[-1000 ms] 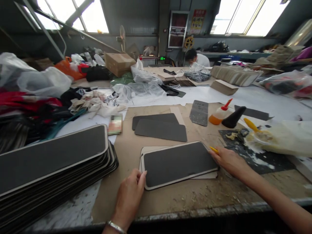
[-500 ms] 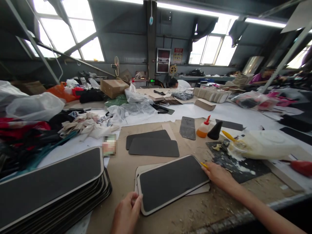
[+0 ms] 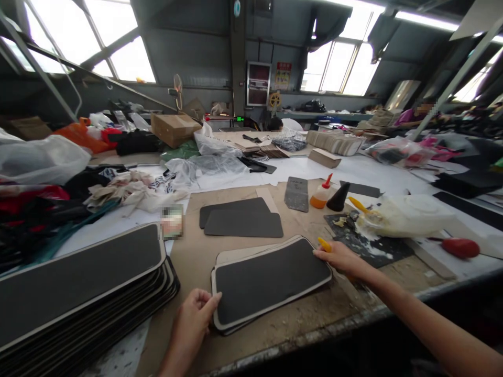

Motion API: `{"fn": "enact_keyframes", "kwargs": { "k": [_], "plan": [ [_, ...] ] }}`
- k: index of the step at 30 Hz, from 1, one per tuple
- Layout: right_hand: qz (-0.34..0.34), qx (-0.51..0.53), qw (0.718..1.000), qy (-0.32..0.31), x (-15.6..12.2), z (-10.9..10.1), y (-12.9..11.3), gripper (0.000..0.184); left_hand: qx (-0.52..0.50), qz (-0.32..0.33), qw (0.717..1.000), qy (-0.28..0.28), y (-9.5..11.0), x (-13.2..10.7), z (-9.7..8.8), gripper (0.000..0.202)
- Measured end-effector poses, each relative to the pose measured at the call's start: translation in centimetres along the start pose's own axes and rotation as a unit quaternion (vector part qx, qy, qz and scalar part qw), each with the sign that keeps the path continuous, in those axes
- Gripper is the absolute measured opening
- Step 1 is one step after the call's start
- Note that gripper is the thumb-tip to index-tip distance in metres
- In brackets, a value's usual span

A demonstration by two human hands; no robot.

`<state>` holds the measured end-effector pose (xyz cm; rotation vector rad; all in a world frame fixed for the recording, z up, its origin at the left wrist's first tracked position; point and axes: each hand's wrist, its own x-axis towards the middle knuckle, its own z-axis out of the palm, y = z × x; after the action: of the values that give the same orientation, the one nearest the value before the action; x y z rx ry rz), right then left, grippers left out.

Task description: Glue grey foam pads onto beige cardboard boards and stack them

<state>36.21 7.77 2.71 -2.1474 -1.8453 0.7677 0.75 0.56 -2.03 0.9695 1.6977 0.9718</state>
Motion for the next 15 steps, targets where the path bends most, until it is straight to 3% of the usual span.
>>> {"fn": "enact_keyframes", "kwargs": {
  "k": [5,15],
  "plan": [
    [0.021,-0.016,0.999,-0.025,-0.4,0.7,-0.7,0.021,0.012,-0.029,0.999,-0.018,-0.1,0.2,-0.9,0.056],
    [0.019,-0.071,0.997,-0.030,0.3,1.3,-0.1,0.024,0.063,0.011,0.998,-0.001,0.1,-0.4,-0.7,0.053]
  ]
}}
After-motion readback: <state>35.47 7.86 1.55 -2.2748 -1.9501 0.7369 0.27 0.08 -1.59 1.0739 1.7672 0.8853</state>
